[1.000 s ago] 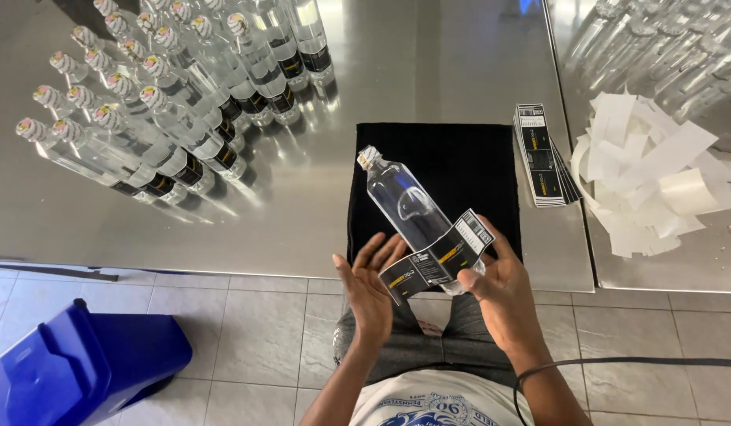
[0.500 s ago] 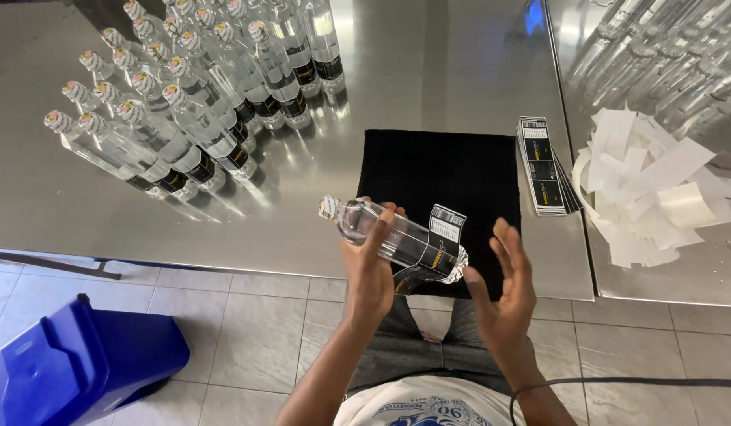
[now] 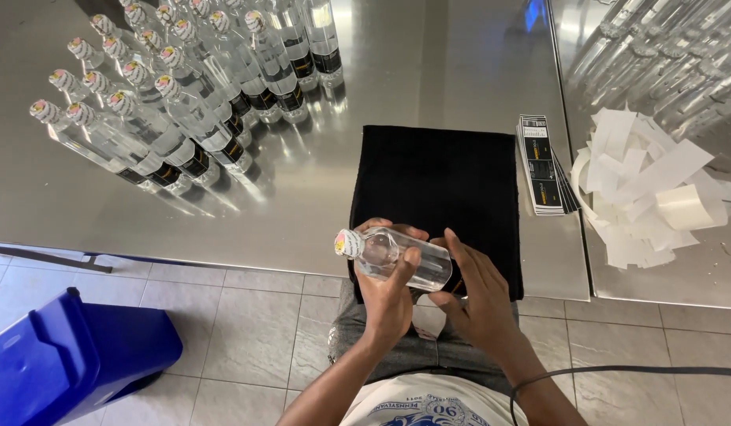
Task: Manually applying adhesive labels to clear plastic bottles on a stainless steel workbench.
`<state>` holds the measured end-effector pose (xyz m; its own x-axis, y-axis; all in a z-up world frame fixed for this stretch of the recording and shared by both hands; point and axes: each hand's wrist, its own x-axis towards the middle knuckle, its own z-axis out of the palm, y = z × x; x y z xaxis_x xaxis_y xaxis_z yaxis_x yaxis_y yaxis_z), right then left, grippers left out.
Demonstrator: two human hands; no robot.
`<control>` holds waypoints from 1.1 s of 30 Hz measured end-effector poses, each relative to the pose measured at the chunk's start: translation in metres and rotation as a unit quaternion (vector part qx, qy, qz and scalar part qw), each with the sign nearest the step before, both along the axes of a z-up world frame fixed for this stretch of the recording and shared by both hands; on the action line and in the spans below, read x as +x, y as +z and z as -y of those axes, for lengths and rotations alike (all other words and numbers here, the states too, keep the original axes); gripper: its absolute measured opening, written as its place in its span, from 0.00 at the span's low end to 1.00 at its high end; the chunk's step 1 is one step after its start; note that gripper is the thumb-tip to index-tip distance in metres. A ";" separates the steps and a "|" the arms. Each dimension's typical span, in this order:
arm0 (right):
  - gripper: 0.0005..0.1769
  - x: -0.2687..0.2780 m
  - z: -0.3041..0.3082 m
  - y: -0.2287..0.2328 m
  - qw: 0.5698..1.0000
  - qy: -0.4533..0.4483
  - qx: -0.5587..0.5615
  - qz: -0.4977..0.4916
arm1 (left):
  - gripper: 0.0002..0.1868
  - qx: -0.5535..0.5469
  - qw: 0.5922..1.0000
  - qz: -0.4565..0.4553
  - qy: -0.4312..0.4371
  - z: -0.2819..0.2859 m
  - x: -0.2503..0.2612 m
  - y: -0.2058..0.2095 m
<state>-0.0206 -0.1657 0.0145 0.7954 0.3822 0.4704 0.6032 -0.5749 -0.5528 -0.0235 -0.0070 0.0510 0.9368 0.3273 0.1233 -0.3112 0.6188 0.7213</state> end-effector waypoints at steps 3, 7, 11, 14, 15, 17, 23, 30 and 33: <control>0.50 0.005 0.007 -0.006 0.995 0.020 0.060 -0.076 | 0.36 0.015 1.000 -0.008 0.002 0.004 0.002 -0.007; 0.51 0.005 0.021 -0.010 0.969 0.018 0.137 -0.203 | 0.38 0.017 0.999 -0.035 -0.004 0.003 0.004 0.001; 0.47 -0.006 0.023 0.000 0.959 0.007 0.181 -0.218 | 0.37 0.020 0.999 -0.041 -0.020 0.003 0.005 -0.004; 0.44 -0.009 0.029 0.002 0.958 -0.013 0.177 -0.227 | 0.37 0.006 0.999 -0.037 -0.036 0.004 0.010 -0.005; 0.41 -0.008 0.034 0.000 0.960 -0.023 0.159 -0.231 | 0.37 0.018 0.998 -0.040 -0.039 0.004 0.011 -0.005; 0.38 -0.002 0.044 -0.001 0.961 -0.032 0.139 -0.236 | 0.38 0.029 0.998 -0.044 -0.042 0.001 0.016 0.000; 0.42 0.019 0.037 0.042 0.974 -0.029 0.121 -0.192 | 0.46 0.233 0.963 -0.023 -0.136 -0.001 0.039 0.032; 0.47 0.041 0.009 0.048 0.962 -0.125 0.156 -0.188 | 0.53 0.435 0.893 0.052 -0.107 0.020 0.053 0.049; 0.41 0.055 0.018 0.023 0.935 -0.147 0.272 -0.176 | 0.41 0.425 0.876 0.202 0.108 0.027 0.036 0.030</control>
